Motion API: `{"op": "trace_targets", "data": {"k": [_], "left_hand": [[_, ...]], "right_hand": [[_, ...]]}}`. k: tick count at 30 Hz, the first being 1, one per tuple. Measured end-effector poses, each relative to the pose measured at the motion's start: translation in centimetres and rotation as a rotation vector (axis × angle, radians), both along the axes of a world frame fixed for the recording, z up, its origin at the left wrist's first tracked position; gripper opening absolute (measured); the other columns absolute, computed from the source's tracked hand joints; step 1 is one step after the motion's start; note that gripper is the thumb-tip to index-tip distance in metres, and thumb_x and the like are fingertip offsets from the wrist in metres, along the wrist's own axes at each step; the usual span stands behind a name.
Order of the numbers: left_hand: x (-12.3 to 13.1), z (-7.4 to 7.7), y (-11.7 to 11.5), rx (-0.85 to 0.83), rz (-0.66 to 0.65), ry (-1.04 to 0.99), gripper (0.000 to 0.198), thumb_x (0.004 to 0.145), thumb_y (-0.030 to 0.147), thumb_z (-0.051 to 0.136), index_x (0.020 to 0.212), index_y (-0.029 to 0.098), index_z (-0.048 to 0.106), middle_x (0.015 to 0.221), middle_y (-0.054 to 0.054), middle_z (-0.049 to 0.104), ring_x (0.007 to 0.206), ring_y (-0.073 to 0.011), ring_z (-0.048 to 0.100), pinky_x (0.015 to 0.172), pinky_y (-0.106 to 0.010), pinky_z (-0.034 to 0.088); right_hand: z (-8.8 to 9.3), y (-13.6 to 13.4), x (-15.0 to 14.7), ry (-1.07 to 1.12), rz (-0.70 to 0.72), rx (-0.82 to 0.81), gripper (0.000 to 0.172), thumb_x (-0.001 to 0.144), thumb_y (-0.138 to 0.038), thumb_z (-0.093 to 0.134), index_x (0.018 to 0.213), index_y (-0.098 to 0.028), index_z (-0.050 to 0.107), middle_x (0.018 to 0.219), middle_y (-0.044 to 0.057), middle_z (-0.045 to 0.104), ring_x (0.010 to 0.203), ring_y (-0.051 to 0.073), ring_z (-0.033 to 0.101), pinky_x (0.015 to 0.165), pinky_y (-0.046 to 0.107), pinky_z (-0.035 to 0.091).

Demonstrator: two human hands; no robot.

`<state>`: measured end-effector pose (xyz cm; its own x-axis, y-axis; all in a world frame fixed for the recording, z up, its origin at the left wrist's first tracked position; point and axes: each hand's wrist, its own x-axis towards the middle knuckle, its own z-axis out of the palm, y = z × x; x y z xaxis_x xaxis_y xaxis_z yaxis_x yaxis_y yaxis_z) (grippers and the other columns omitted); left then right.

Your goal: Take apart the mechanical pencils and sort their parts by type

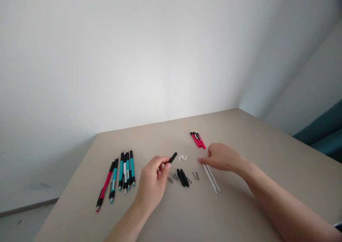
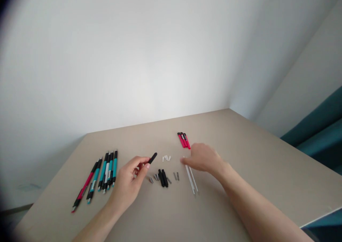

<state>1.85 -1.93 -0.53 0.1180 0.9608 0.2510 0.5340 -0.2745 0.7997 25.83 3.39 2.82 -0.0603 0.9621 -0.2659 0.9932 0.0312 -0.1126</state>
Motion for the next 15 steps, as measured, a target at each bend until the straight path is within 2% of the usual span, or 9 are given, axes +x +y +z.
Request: {"op": "trace_targets", "data": {"k": [2,5,9,12,15], "left_hand": [[0.0,0.0,0.0,-0.006,-0.012,0.002,0.021,0.089,0.031,0.048,0.096,0.019,0.064,0.08,-0.002,0.063,0.069,-0.0153,0.057,0.061,-0.026,0.043],[-0.1,0.0,0.0,-0.014,-0.028,0.011,0.022,0.089,0.031,0.048,0.097,0.019,0.064,0.079,-0.003,0.062,0.068,-0.0154,0.056,0.061,-0.026,0.043],[-0.2,-0.1,-0.2,-0.014,-0.041,0.019,0.022,0.09,0.031,0.047,0.097,0.019,0.064,0.08,-0.003,0.063,0.07,-0.0158,0.057,0.062,-0.027,0.044],[-0.2,-0.1,-0.2,-0.012,-0.043,0.023,0.021,0.089,0.031,0.047,0.096,0.019,0.064,0.079,-0.003,0.062,0.069,-0.0155,0.056,0.061,-0.027,0.043],[-0.2,-0.2,-0.1,-0.015,-0.038,0.021,0.021,0.089,0.031,0.048,0.096,0.019,0.064,0.078,-0.002,0.062,0.068,-0.0152,0.056,0.06,-0.026,0.043]], "right_hand": [[0.1,-0.9,0.3,0.015,0.089,-0.053,0.043,0.067,-0.057,0.061,0.076,-0.015,0.068,0.076,0.011,0.068,0.067,0.023,0.063,0.052,0.027,0.034],[0.3,-1.7,0.3,0.015,0.134,-0.073,0.035,0.067,-0.051,0.063,0.069,-0.016,0.067,0.072,0.008,0.068,0.064,0.021,0.062,0.049,0.026,0.032],[0.7,-1.8,0.2,0.045,0.1,-0.116,0.024,0.07,-0.037,0.062,0.059,-0.016,0.065,0.06,0.007,0.066,0.058,0.019,0.062,0.049,0.025,0.034],[0.9,-1.6,0.4,0.082,0.066,-0.151,0.025,0.073,-0.028,0.059,0.051,-0.016,0.061,0.049,0.006,0.062,0.05,0.016,0.06,0.05,0.024,0.036],[0.8,-1.5,0.7,0.115,0.05,-0.167,0.028,0.073,-0.026,0.059,0.047,-0.016,0.058,0.046,0.005,0.061,0.046,0.015,0.059,0.049,0.023,0.037]]}}
